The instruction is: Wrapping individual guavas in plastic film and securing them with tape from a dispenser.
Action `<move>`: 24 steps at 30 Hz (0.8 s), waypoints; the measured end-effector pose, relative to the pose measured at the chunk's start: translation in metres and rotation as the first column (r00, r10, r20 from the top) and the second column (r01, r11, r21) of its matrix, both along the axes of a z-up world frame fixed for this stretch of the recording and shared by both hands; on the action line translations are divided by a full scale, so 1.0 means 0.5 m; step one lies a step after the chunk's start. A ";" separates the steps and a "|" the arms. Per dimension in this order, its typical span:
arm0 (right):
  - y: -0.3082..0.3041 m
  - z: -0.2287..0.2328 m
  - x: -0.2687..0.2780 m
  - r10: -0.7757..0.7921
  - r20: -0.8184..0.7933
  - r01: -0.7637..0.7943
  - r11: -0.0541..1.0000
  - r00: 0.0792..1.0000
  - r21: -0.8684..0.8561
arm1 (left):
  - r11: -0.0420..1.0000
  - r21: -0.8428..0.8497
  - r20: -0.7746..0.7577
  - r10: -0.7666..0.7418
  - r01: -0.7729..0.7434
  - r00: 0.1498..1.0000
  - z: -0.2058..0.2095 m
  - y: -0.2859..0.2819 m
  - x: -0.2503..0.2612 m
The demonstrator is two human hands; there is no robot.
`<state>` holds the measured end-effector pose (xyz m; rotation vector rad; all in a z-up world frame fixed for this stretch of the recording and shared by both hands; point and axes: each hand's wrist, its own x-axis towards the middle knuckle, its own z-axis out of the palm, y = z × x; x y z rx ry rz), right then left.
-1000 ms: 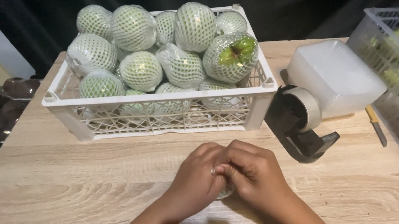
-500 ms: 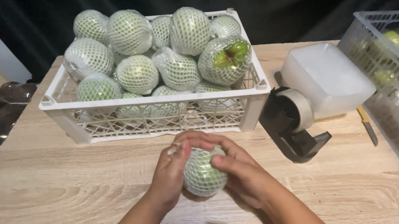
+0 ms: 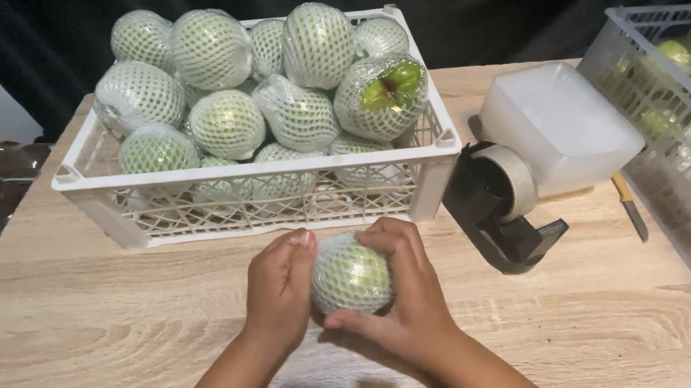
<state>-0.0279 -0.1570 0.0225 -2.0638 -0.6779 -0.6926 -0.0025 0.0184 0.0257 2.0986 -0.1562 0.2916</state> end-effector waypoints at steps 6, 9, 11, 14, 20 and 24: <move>-0.015 -0.009 0.034 0.842 -0.444 0.180 0.407 0.305 0.895 | 0.967 -0.128 0.414 -0.149 0.220 0.898 -0.024 0.019 0.009; -0.007 0.001 0.029 0.819 -0.460 0.109 0.451 0.343 0.886 | 0.990 0.125 0.472 -0.117 0.065 0.874 -0.014 0.026 0.020; -0.001 -0.003 0.018 0.486 -0.460 -0.090 0.753 0.743 0.652 | 0.964 0.249 0.171 0.052 -0.094 0.984 -0.013 0.021 0.022; 0.002 -0.009 0.005 0.065 -0.206 -0.054 0.997 0.976 0.061 | 0.981 0.128 -0.257 0.173 -0.143 0.951 0.002 0.003 0.024; 0.000 -0.009 0.013 0.343 -0.256 -0.205 0.872 0.904 0.445 | 0.854 -0.481 -0.343 0.024 -0.198 0.939 -0.010 -0.011 0.021; -0.010 0.026 0.027 0.762 -0.416 0.165 0.387 0.496 0.907 | 0.887 -0.445 -0.234 0.012 -0.118 0.972 -0.030 -0.009 0.020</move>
